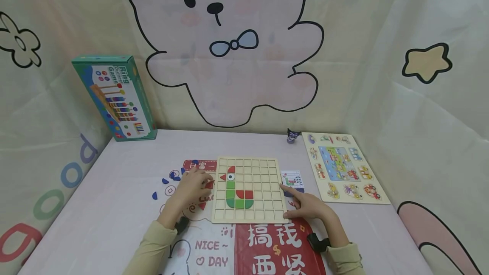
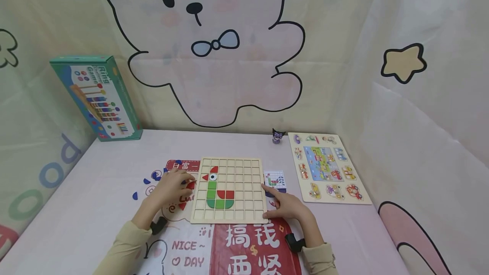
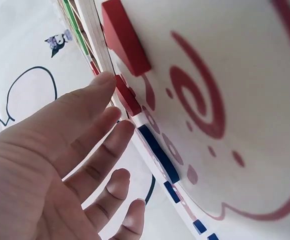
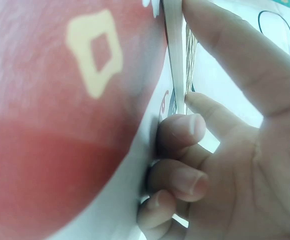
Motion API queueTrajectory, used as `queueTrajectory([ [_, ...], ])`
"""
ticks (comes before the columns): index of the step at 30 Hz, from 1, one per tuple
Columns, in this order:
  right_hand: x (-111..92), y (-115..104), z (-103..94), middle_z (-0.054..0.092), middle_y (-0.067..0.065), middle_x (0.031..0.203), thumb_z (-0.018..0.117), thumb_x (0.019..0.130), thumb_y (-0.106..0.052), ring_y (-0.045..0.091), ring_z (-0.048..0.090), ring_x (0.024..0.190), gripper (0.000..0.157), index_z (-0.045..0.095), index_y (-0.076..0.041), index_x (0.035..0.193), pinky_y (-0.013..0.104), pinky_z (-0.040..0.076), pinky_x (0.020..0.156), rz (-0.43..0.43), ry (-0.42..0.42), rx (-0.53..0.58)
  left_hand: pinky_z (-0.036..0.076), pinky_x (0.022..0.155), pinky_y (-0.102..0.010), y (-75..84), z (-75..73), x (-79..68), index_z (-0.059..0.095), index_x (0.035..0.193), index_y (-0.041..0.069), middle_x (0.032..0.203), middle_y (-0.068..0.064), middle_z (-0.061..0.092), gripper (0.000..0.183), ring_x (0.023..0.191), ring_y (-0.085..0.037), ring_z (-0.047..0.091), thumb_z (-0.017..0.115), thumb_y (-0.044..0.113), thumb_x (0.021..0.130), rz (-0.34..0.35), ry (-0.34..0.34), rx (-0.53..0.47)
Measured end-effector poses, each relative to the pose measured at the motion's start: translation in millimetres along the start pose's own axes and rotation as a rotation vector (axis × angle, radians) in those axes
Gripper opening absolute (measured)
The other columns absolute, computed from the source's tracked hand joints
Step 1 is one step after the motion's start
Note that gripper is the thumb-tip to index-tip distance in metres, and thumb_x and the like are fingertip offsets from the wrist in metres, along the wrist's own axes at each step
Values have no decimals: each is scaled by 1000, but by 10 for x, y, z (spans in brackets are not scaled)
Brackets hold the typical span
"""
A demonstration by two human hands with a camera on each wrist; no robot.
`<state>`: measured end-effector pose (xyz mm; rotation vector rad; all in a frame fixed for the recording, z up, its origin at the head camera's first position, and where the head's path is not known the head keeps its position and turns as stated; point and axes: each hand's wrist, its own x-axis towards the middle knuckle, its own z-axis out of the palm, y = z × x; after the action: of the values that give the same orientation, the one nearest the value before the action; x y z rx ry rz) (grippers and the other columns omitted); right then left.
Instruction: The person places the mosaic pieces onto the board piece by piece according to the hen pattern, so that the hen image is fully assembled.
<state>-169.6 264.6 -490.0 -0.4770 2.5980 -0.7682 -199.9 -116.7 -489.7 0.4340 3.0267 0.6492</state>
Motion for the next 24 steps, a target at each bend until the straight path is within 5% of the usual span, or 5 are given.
queueTrajectory([
  [15,12,25,39,41,-6,58,74,72,-48,7,32,50,87,32,-25,144,23,28,51,6,5,-24,33,97,-55,10,29,36,70,99,17,102,-2,66,26,111,-28,48,77,25,75,13,5,28],
  [24,10,27,13,42,-5,59,74,72,-47,7,32,50,87,31,-24,145,24,29,51,8,1,-11,35,90,-45,-20,24,-32,72,95,21,95,6,64,23,92,-16,44,78,19,73,25,-43,12],
])
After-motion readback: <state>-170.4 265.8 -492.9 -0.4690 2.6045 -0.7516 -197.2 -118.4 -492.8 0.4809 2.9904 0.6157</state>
